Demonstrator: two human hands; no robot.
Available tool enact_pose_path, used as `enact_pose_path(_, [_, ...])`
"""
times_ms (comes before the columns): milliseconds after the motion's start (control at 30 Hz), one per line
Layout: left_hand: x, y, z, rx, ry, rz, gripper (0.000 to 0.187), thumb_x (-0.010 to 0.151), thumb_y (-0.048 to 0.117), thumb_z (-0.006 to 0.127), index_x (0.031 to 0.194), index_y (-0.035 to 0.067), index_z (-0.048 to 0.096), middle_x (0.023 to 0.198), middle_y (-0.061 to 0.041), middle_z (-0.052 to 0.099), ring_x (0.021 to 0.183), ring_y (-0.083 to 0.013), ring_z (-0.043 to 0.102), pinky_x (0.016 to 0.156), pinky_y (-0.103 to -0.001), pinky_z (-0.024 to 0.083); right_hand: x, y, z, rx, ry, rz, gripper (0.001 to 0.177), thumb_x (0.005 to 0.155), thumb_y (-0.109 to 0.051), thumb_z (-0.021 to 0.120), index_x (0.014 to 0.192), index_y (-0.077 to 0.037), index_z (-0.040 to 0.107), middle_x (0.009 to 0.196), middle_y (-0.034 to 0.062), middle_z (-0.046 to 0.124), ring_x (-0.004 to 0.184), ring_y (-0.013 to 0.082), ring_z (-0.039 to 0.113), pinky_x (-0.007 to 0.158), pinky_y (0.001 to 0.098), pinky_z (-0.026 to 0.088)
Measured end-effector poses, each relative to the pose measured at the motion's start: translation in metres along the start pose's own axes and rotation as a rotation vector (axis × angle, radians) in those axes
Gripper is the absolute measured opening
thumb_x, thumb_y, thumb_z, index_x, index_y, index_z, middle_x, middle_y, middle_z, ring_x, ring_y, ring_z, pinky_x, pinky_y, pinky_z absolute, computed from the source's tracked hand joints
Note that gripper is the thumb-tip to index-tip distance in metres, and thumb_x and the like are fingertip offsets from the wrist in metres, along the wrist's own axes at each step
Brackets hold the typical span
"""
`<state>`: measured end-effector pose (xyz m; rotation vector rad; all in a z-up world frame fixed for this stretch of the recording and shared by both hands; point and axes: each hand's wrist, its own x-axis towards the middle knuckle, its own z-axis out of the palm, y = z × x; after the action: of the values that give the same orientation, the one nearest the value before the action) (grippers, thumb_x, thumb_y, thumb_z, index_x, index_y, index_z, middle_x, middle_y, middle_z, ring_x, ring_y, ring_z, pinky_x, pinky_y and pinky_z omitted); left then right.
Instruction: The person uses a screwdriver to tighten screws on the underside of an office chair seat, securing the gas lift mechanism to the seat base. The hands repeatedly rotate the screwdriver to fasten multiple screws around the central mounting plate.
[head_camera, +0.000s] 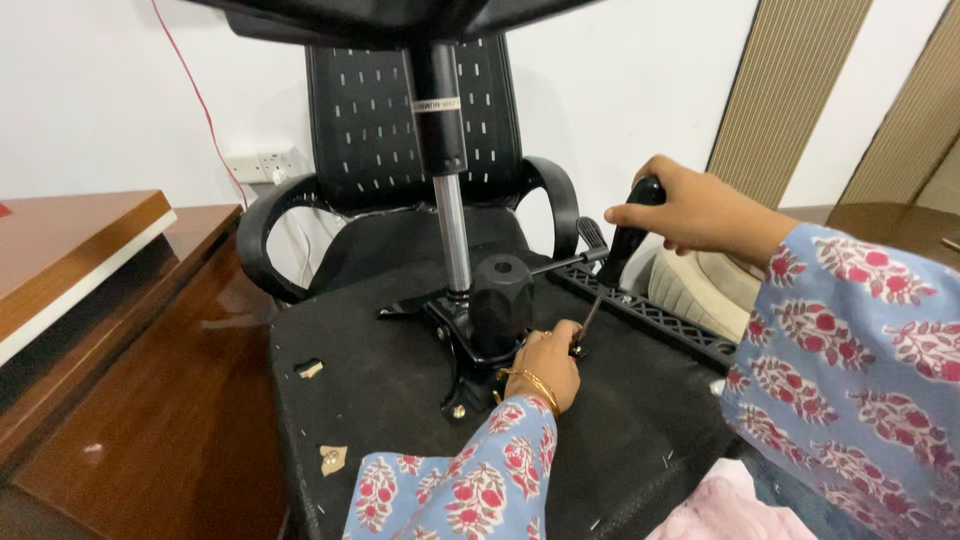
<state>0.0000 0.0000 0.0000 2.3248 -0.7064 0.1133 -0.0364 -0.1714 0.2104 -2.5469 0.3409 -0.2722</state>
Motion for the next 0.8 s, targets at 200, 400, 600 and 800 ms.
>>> enact_pose_path(200, [0.003,0.002,-0.002,-0.057,0.005,0.015,0.034,0.088,0.005,0.061,0.121,0.014,0.059,0.119,-0.007,0.069,0.118,-0.0309,0.058,0.102,-0.043,0.045,0.002,0.006,0.001,0.325,-0.008,-0.159,0.061,0.076,-0.022,0.072,0.129,-0.005,0.049,0.095,0.0136,0.071,0.077,0.0185,0.072,0.066,0.0311,0.06])
enact_pose_path(400, [0.004,-0.002,0.003,0.043,0.034,0.09,0.035,0.09,0.005,0.061,0.124,0.014,0.06,0.121,-0.01,0.067,0.12,-0.0333,0.057,0.101,-0.044,0.045,0.006,0.017,-0.002,-0.006,0.019,0.002,0.054,0.09,-0.036,0.075,0.128,-0.006,0.051,0.1,0.0163,0.068,0.083,0.0267,0.07,0.075,0.0392,0.058])
enact_pose_path(600, [0.004,0.001,-0.001,-0.024,-0.012,0.01,0.037,0.089,0.003,0.059,0.124,0.014,0.06,0.126,-0.007,0.067,0.121,-0.0319,0.056,0.103,-0.043,0.044,0.021,0.037,-0.002,0.507,-0.135,-0.293,0.061,0.074,-0.02,0.078,0.127,-0.006,0.049,0.107,0.0096,0.073,0.094,0.0186,0.071,0.081,0.0306,0.06])
enact_pose_path(800, [0.004,0.003,-0.002,-0.004,-0.003,0.02,0.035,0.091,0.004,0.059,0.124,0.015,0.059,0.125,-0.007,0.068,0.122,-0.0317,0.056,0.103,-0.044,0.044,0.012,0.013,-0.005,0.093,-0.036,-0.034,0.053,0.084,-0.033,0.078,0.122,-0.005,0.055,0.096,0.0131,0.066,0.079,0.0207,0.064,0.066,0.0357,0.054])
